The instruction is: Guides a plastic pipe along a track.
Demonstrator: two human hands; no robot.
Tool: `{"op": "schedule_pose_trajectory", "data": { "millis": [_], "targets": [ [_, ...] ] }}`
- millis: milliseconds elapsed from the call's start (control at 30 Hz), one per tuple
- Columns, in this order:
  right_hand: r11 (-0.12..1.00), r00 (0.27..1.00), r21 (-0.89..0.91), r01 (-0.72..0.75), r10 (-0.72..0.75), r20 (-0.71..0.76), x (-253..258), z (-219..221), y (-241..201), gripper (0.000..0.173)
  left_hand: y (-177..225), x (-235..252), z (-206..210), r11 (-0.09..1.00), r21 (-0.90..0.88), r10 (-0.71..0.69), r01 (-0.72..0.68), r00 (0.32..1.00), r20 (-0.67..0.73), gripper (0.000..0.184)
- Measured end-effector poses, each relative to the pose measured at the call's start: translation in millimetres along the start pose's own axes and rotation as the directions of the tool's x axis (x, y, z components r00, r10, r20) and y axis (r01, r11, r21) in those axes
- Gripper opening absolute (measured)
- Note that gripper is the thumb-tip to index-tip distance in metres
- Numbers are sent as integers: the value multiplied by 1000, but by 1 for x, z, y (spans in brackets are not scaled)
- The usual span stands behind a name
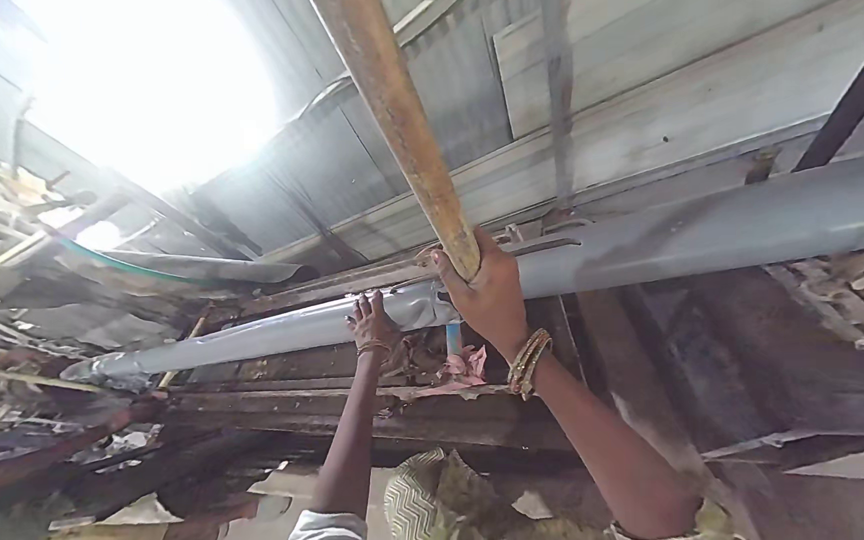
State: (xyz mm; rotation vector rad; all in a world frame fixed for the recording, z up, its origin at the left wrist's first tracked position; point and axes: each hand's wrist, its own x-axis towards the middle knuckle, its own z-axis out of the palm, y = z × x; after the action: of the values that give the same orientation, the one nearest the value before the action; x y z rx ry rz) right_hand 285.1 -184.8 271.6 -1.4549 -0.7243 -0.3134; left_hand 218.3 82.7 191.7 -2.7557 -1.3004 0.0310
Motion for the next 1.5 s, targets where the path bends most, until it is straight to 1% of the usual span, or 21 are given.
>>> {"op": "schedule_pose_trajectory", "data": {
  "millis": [200, 333, 467, 600, 933, 1100, 1233, 1333, 1400, 1467, 1500],
  "targets": [
    [1000, 1000, -5, -13, 13, -1, 0, -1, -2, 26, 4, -3, 0, 1000, -12, 3, -3, 1000, 7, 106],
    [1000, 1000, -24, -14, 14, -15, -2, 0, -3, 27, 4, -1, 3, 1000, 10, 12, -12, 1000, -1, 106],
    [1000, 1000, -22, -22, 21, -16, -3, 0, -2, 27, 10, -4, 1, 1000, 10, -13, 13, 1000, 0, 102],
    [999, 999, -20, -31, 31, -33, -4, 1, -1, 29, 9, -2, 5, 1000, -7, -3, 3, 1000, -18, 104],
    [999, 999, -34, -32, 31, -29, -6, 0, -3, 28, 12, -4, 9, 998, -54, 7, -9, 999, -48, 96],
    [998, 999, -57, -6, 3, -44, -6, -1, -3, 26, 16, -6, 10, 999, -51, 2, -4, 999, -51, 96],
    [1000, 998, -12, -2, 1, -68, -3, 2, -3, 23, 18, -6, 10, 999, -41, -2, 0, 999, -51, 99],
    [1000, 998, -8, -14, 14, -57, -3, 1, -4, 24, 20, -7, 9, 999, -47, 2, -4, 999, -52, 98],
    [1000, 999, -18, -23, 23, -35, -5, 0, -2, 24, 20, -7, 9, 999, -49, 0, -2, 999, -47, 101],
    [999, 999, -25, -35, 34, -41, -6, 0, 0, 24, 21, -6, 11, 998, -56, 15, -18, 998, -54, 104],
    [998, 998, -32, -48, 46, -46, -6, -1, 1, 25, 22, -6, 12, 998, -62, 23, -26, 998, -52, 102]
  ]
}}
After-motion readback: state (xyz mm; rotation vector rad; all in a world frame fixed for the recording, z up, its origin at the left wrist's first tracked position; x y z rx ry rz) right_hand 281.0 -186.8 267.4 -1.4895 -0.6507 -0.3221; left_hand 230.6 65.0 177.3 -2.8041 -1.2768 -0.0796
